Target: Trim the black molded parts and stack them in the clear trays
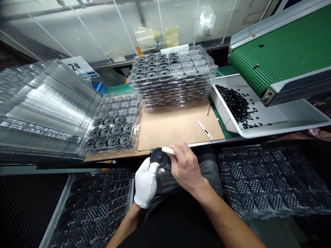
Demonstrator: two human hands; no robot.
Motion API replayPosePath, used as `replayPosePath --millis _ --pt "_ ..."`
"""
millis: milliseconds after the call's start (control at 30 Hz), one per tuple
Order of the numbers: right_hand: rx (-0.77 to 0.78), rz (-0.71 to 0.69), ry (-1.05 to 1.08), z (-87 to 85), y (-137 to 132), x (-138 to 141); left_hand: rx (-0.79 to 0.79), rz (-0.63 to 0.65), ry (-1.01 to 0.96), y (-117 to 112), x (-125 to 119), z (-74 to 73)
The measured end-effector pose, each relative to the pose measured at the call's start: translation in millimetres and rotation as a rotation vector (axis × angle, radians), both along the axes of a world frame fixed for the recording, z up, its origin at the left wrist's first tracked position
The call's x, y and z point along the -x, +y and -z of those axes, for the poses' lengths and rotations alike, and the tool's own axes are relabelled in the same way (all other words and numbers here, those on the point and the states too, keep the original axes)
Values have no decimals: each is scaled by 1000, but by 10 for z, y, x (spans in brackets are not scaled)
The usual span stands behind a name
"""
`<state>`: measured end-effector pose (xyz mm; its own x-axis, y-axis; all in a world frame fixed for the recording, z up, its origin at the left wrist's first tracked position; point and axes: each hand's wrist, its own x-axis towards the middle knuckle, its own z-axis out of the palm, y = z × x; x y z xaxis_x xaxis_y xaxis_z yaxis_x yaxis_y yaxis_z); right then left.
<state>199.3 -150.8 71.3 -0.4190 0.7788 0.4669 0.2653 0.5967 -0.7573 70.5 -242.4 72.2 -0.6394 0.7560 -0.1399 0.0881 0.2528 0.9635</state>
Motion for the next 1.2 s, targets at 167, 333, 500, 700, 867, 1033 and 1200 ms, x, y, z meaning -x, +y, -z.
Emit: replayPosePath --millis 167,333,500,700,867,1033,1200 --pt "75 55 93 -73 -10 -67 -25 -38 -34 47 -2 -1" --pt "22 -29 -18 31 -181 -126 -89 -61 23 80 -21 -50" --pt "-39 58 -121 126 -199 -119 -63 3 176 38 -10 -11" --pt "-7 -6 -153 58 -132 -79 -93 135 136 -41 48 135" --pt "35 -157 -147 -34 -55 -11 -89 174 179 -31 65 149" --pt "18 -152 -206 -11 -16 -138 -84 125 210 24 118 90" --pt "76 -188 -225 62 6 -306 -44 183 276 45 182 82"
